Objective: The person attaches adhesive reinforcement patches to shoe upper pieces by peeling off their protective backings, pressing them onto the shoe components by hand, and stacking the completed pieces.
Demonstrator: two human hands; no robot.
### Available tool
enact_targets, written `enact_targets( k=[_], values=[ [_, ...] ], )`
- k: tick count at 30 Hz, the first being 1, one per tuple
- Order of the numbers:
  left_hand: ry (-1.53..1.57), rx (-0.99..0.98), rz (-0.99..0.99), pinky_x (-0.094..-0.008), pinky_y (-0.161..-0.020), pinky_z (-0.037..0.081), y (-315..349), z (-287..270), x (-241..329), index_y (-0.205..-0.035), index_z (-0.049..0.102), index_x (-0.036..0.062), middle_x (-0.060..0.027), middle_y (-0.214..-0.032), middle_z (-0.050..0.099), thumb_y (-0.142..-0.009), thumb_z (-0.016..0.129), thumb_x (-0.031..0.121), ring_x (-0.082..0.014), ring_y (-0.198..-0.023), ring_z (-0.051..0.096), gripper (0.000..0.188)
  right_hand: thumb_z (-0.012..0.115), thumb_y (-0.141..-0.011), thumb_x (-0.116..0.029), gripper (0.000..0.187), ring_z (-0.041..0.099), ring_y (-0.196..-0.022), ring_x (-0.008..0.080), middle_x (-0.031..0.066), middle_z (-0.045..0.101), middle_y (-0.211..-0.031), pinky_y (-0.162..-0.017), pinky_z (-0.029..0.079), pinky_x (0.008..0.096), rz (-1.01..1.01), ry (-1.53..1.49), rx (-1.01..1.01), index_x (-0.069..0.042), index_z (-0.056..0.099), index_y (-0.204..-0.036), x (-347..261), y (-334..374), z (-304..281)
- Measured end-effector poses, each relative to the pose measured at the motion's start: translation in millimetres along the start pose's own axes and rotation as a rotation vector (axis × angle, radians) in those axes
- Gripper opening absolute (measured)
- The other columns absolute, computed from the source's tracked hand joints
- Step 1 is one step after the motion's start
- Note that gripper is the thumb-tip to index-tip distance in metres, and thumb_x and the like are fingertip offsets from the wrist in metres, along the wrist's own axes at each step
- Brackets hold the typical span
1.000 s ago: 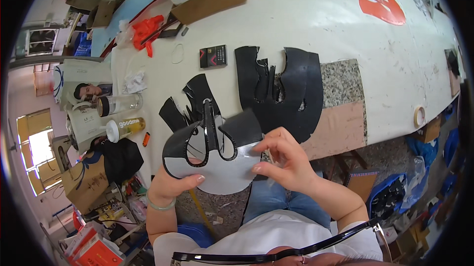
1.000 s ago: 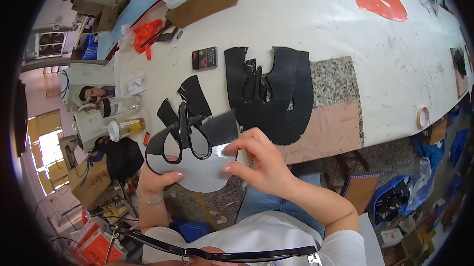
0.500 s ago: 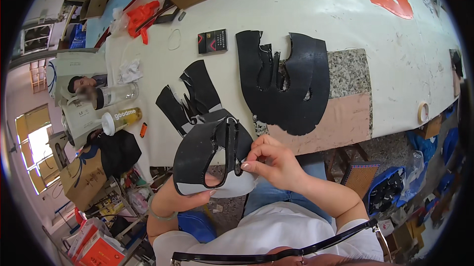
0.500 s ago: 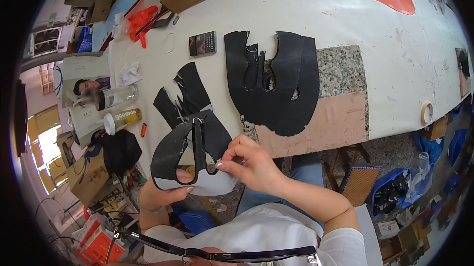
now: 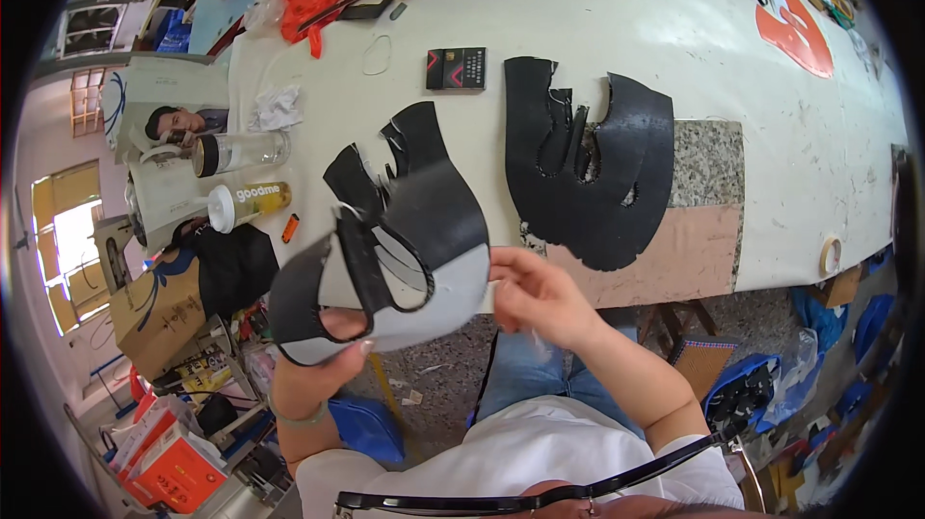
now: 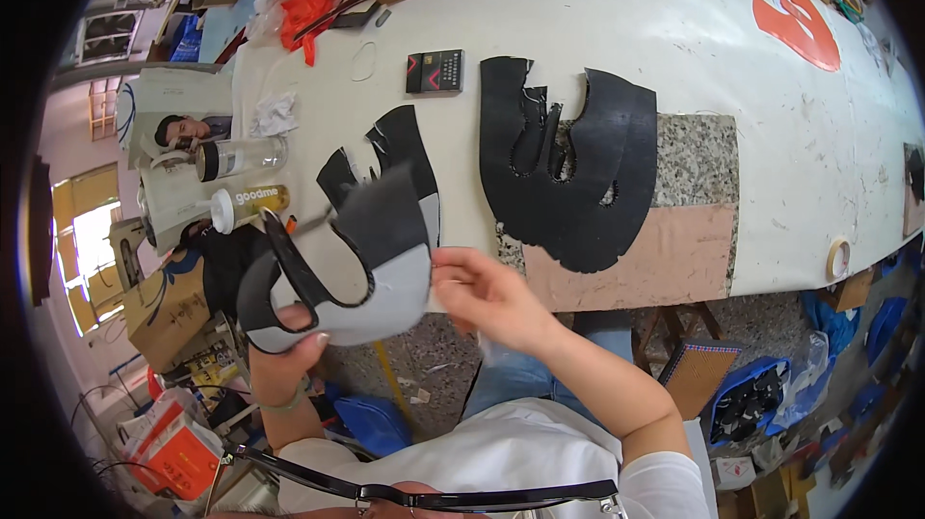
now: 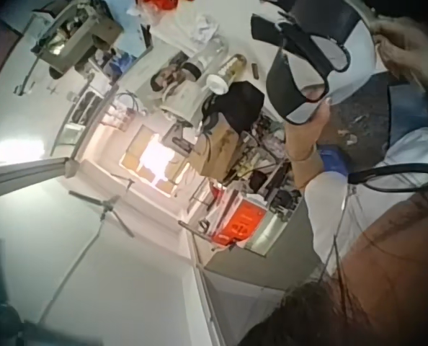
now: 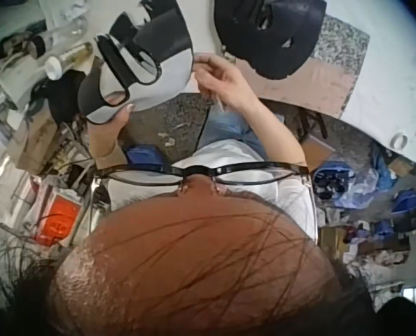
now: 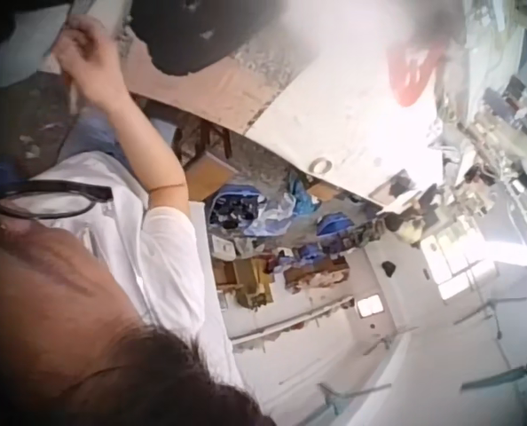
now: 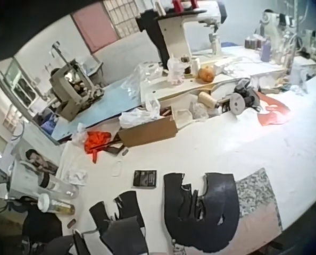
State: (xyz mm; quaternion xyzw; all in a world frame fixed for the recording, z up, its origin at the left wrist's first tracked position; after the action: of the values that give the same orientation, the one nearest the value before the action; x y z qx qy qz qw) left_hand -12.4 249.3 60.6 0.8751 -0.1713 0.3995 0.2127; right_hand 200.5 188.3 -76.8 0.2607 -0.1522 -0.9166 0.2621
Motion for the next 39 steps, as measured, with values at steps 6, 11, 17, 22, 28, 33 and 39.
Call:
enact_targets(
  k=[6,11,17,22,28,33,39],
  values=[
    [0.395,0.270,-0.289,-0.0310,-0.072,0.050,14,0,-65,-0.116,0.056,-0.0005,-0.0092,-0.101,0.064,-0.080,0.067,0.001,-0.0176,-0.081,0.061,0.037,0.062,-0.092,-0.006,0.031,0.059,-0.089,0.0088,0.0055,0.064,-0.105,-0.074,0.049,0.0245,-0.228,0.210,-0.118,0.000,0.051,-0.120,1,-55,27],
    [-0.006,0.952,-0.128,-0.0409,-0.099,0.037,42,21,-80,-0.136,0.044,0.0044,-0.0149,-0.128,0.052,-0.081,0.071,0.012,-0.0289,-0.123,0.044,0.061,0.062,-0.092,-0.007,0.029,0.060,-0.087,0.0071,0.0042,0.066,-0.097,-0.076,0.048,0.0242,-0.262,0.403,-0.010,0.000,0.055,-0.119,16,-50,25],
    [-0.140,0.268,0.010,-0.0454,-0.105,0.026,22,57,-37,-0.098,0.066,0.0029,-0.0147,-0.117,0.057,-0.080,0.073,0.019,-0.0313,-0.116,0.044,0.025,0.062,-0.091,-0.003,0.036,0.060,-0.084,0.0093,0.0070,0.067,-0.097,-0.076,0.048,0.0249,-0.228,0.600,-0.079,-0.001,0.049,-0.124,13,-18,51],
    [0.355,0.316,-0.096,-0.0419,-0.096,0.035,46,83,-41,-0.088,0.065,0.0017,-0.0090,-0.096,0.063,-0.079,0.072,0.014,-0.0294,-0.101,0.049,0.017,0.065,-0.084,0.003,0.033,0.056,-0.068,0.0144,0.0072,0.060,-0.091,-0.060,0.046,0.0264,-0.516,1.010,0.042,-0.005,0.057,-0.115,-9,10,73],
    [0.253,0.444,-0.063,-0.0380,-0.084,0.040,64,87,4,-0.085,0.066,0.0023,-0.0086,-0.088,0.065,-0.078,0.072,0.010,-0.0294,-0.093,0.051,0.013,0.073,-0.075,0.004,0.023,0.060,-0.075,0.0180,0.0086,0.057,-0.097,-0.061,0.049,0.0266,-0.790,1.433,-0.137,-0.005,0.069,-0.096,-28,48,109],
    [0.190,0.384,-0.082,-0.0382,-0.088,0.038,88,99,41,-0.087,0.068,0.0051,-0.0064,-0.087,0.066,-0.079,0.071,0.013,-0.0293,-0.094,0.052,0.011,0.072,-0.078,0.001,0.018,0.060,-0.078,0.0143,0.0062,0.058,-0.094,-0.062,0.048,0.0251,-0.593,1.296,-0.172,-0.004,0.067,-0.094,-30,78,104],
    [0.056,0.374,0.046,-0.0408,-0.083,0.037,112,127,68,-0.086,0.069,0.0064,-0.0053,-0.077,0.062,-0.079,0.070,0.016,-0.0293,-0.088,0.051,0.012,0.066,-0.082,-0.001,0.009,0.060,-0.076,0.0258,0.0107,0.058,-0.088,-0.065,0.049,0.0329,-0.488,1.321,-0.142,-0.001,0.059,-0.088,-17,126,89]
  ],
)
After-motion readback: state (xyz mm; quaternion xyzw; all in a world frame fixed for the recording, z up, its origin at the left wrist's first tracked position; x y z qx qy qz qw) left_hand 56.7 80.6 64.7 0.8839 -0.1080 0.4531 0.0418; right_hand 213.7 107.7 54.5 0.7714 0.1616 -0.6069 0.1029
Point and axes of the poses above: each hand's wrist, its own y-axis away from the middle knuckle, its own z-axis out of the palm, x = y × z, the point moved 5 cm from there along -y, towards the middle knuckle
